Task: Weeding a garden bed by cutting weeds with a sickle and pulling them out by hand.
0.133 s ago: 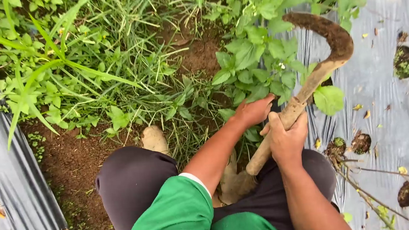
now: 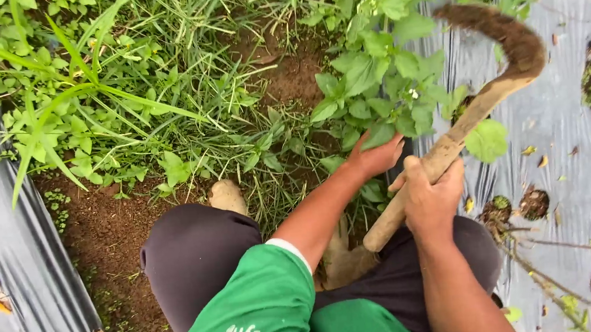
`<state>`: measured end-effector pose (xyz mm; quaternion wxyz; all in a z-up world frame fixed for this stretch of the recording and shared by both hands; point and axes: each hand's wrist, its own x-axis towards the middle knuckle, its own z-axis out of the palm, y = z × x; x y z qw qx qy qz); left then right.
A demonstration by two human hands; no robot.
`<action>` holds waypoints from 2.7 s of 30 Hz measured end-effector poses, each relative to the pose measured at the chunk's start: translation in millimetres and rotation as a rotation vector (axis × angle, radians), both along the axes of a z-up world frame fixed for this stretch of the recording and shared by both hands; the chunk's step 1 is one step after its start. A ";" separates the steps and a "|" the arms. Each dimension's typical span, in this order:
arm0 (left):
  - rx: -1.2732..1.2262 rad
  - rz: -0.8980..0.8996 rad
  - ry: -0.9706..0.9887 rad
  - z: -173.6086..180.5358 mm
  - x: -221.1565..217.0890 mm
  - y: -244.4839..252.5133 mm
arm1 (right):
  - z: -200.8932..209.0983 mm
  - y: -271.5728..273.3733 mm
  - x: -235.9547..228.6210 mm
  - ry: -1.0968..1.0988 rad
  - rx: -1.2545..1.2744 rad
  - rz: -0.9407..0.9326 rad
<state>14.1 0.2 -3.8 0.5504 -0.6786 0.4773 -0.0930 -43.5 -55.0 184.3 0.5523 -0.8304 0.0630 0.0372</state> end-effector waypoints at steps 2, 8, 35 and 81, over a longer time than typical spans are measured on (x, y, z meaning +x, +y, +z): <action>-0.120 -0.058 -0.156 1.2 5.6 5.3 | 0.6 -9.1 -7.9 -0.078 -0.062 0.025; -0.618 0.594 -0.113 -52.3 -6.6 23.5 | 9.2 -10.8 -28.6 -0.074 -0.251 -0.007; -2.017 2.162 0.997 -161.2 -69.7 33.2 | -85.5 -9.0 -29.7 0.503 -0.896 0.349; -2.327 1.818 1.070 -153.4 -39.3 27.4 | -112.3 -28.7 -10.8 0.534 -0.967 0.408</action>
